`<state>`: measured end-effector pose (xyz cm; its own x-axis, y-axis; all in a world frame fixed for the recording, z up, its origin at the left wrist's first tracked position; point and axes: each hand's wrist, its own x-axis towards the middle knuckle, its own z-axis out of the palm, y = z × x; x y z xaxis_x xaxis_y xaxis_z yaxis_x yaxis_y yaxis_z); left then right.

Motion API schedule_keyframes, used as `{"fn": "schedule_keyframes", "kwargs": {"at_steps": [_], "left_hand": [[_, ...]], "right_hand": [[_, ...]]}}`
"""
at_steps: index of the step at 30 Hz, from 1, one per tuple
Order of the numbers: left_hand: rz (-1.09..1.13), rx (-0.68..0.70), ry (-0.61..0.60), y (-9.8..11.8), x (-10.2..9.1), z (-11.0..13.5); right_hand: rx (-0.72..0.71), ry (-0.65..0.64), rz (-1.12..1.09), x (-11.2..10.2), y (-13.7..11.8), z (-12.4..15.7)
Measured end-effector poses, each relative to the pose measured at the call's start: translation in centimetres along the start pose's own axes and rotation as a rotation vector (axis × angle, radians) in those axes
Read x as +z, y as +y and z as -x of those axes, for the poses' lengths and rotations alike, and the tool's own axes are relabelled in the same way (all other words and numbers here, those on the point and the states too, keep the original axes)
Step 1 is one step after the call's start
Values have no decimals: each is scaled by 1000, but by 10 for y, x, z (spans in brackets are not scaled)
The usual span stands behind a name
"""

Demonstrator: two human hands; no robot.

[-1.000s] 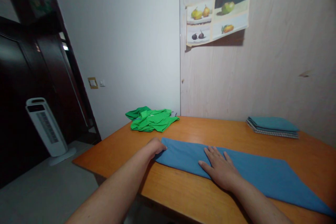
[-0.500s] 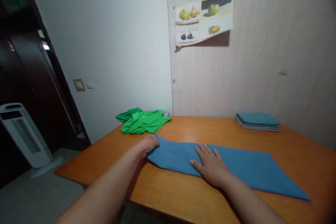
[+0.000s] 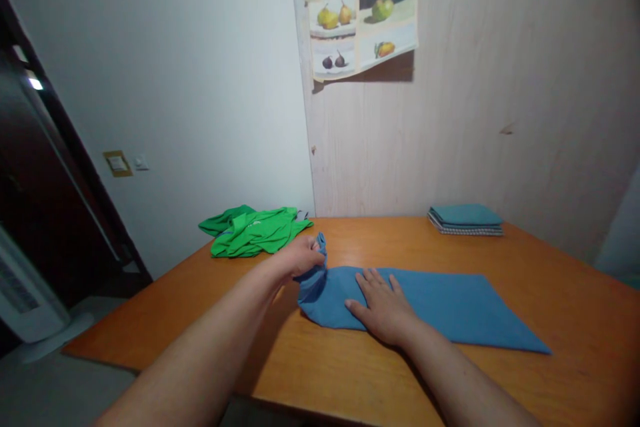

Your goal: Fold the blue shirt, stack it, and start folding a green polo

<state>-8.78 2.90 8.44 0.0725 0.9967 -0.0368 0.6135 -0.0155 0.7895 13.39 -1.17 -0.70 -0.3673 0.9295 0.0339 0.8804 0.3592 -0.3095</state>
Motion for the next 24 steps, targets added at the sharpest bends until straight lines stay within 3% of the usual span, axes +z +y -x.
{"fn": "schedule_keyframes", "kwargs": {"at_steps": [7,11,14,18,24], "left_hand": [[4,42,-81,10,40,-3],[38,50,-76,8,49,-1],[86,54,-48,6,41,3],[185,41,7,-2,16,13],[361,-1,96,-28,-17,29]], "right_hand": [[-14,11,-23,-1,0,1],[-17,5,-36,-2,0,0],[-16,-1,-38,-2,1,0],[-15,-4,-47,-3,0,1],[-13,3,-56,0,5,1]]}}
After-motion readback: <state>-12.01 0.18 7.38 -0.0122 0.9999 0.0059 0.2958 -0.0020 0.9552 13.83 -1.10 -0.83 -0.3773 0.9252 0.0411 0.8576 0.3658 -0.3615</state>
